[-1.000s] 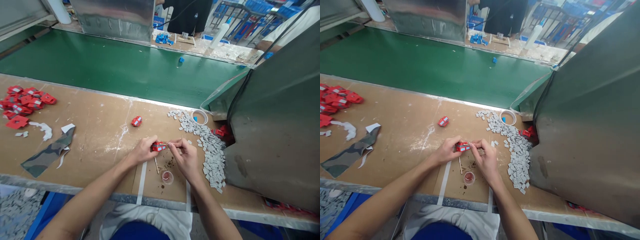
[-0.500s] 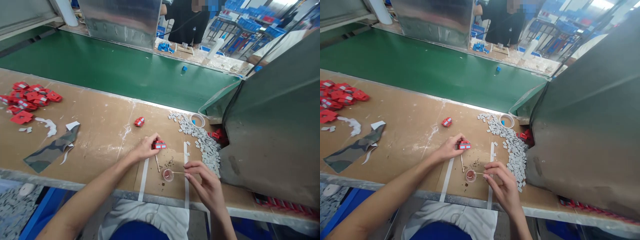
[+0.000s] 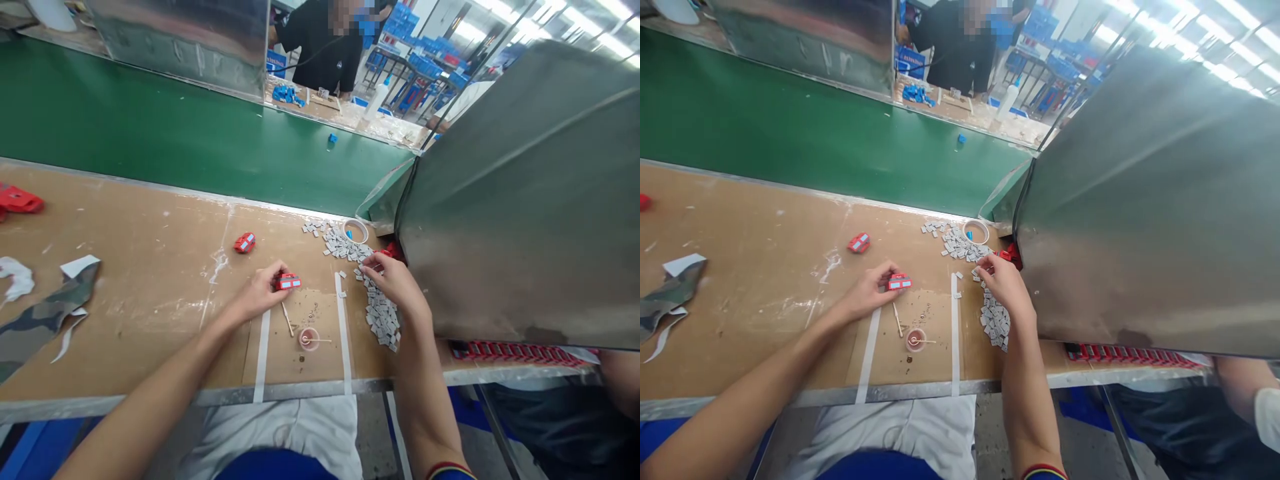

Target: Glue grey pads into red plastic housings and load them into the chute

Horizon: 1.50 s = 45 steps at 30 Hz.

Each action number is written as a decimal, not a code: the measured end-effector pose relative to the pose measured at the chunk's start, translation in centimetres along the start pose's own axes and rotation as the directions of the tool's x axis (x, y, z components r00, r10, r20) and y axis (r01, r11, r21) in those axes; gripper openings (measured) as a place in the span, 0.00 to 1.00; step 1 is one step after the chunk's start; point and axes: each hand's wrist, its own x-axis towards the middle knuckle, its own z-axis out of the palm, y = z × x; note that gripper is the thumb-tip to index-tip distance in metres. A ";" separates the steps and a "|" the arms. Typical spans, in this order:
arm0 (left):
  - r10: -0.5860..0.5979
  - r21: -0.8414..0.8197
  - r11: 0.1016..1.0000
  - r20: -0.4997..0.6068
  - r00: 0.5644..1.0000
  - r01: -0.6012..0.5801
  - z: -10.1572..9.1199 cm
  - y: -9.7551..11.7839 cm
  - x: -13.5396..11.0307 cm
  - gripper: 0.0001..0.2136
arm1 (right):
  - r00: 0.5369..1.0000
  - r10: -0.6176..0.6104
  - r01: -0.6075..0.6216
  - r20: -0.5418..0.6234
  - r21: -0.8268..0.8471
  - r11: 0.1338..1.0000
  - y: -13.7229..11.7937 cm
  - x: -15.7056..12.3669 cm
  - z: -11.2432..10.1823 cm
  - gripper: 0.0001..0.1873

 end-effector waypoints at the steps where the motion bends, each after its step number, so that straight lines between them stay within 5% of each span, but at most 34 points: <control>1: -0.005 -0.015 1.000 0.000 1.000 0.005 0.0 0.0 0.0 0.08 | 0.999 0.023 -0.022 0.040 -0.041 0.999 0.3 0.9 0.7 0.05; 6: -0.045 -0.090 0.995 0.024 0.999 0.047 -0.3 0.1 0.2 0.09 | 0.996 0.069 -0.052 0.060 -0.258 0.965 0.6 2.2 3.8 0.04; 15: -0.149 -0.163 0.974 0.044 0.988 0.155 -0.3 0.3 -0.1 0.17 | 0.997 0.049 -0.058 -0.052 -0.202 0.978 1.1 1.7 4.2 0.08; 21: -0.165 -0.230 0.958 0.035 0.986 0.168 1.6 0.5 2.5 0.23 | 0.994 0.000 -0.009 -0.106 -0.088 0.996 1.1 1.6 4.0 0.09; 24: -0.168 -0.288 0.938 0.105 0.980 0.192 2.3 0.4 3.5 0.21 | 0.988 -0.051 0.076 -0.143 0.172 0.982 -0.1 1.3 4.4 0.08; 27: -0.155 -0.352 0.913 0.164 0.974 0.204 2.2 0.1 3.5 0.18 | 0.991 -0.107 0.136 -0.084 0.568 0.812 -2.2 0.4 5.6 0.07; 30: -0.140 -0.430 0.877 0.198 0.970 0.214 1.7 -0.2 3.2 0.19 | 0.986 -0.167 0.099 0.018 0.743 0.662 -4.4 -0.9 7.1 0.10; 35: -0.128 -0.450 0.865 0.232 0.964 0.223 1.6 -0.4 3.3 0.18 | 0.989 -0.144 0.060 0.031 0.806 0.589 -5.5 -1.5 8.1 0.10; 45: -0.109 -0.324 0.926 0.259 0.960 0.193 1.7 -0.2 3.2 0.18 | 0.978 -0.210 0.159 -0.008 0.683 0.713 -5.1 -1.2 8.0 0.09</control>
